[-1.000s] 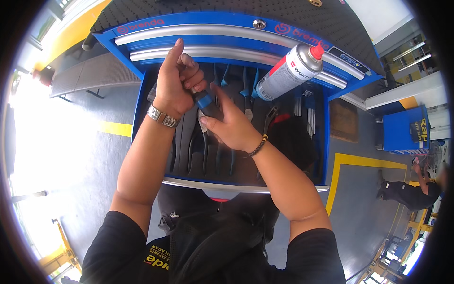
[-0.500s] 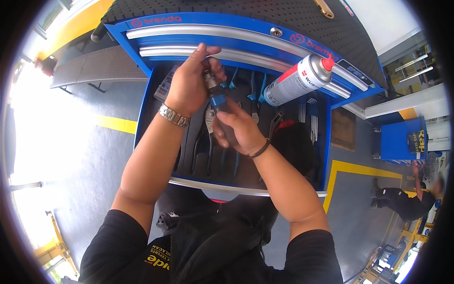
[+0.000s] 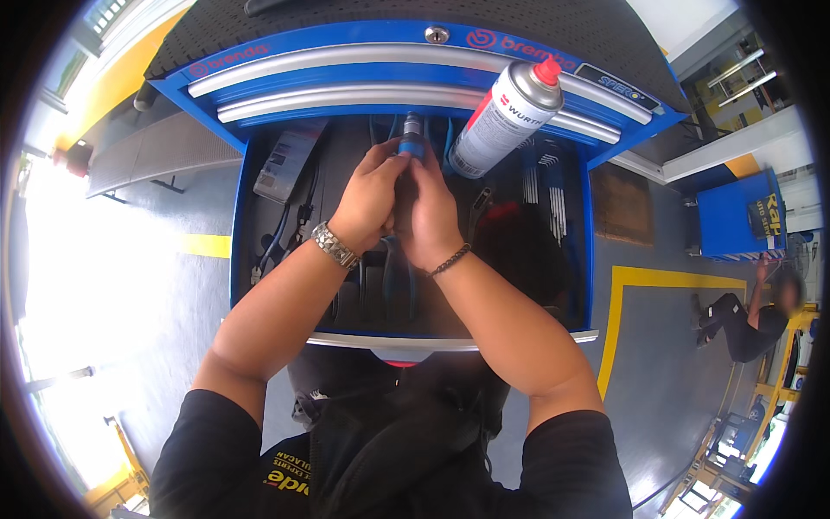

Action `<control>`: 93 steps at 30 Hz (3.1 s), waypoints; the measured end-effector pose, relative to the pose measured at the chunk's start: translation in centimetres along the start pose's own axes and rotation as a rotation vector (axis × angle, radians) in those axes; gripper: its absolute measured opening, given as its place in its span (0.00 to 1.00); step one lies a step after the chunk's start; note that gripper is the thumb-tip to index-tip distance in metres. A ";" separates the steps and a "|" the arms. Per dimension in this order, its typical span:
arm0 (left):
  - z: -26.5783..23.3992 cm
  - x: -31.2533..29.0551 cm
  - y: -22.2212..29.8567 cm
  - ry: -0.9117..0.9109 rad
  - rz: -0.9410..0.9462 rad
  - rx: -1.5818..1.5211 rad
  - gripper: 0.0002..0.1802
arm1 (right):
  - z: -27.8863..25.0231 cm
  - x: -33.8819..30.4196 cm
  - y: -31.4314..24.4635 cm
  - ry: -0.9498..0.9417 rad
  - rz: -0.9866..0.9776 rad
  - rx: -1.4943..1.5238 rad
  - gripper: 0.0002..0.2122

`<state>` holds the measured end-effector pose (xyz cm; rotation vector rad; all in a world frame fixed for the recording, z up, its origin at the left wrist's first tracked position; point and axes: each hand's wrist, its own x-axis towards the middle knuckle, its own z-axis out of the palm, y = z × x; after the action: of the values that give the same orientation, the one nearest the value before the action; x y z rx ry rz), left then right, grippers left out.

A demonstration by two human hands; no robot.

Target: The person cleans a blue toolbox by wiping the top surface with a red cloth and a spray can. They also handle a small cylindrical tool, wiping it with the cloth before placing it back in the drawer.

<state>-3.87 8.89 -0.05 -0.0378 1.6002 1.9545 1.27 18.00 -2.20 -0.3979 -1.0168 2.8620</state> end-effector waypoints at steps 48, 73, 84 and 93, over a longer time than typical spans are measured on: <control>0.3 3.2 -1.2 -0.076 0.222 -0.245 0.31 | 1.3 2.3 -1.5 0.023 -0.055 -0.133 0.24; 0.6 2.8 -1.0 -0.050 0.216 -0.290 0.30 | 1.1 2.4 -1.4 0.017 -0.065 -0.153 0.24; 0.9 1.5 -0.9 -0.021 0.148 -0.327 0.30 | 0.6 1.9 -1.0 0.005 -0.057 -0.121 0.23; 0.7 1.6 -0.1 -0.031 0.141 -0.298 0.30 | 0.8 2.5 -0.6 0.070 -0.103 -0.180 0.23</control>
<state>-4.89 10.24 -0.57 -0.0141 1.3107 2.2778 -1.40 18.35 -1.78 -0.4419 -1.2478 2.6560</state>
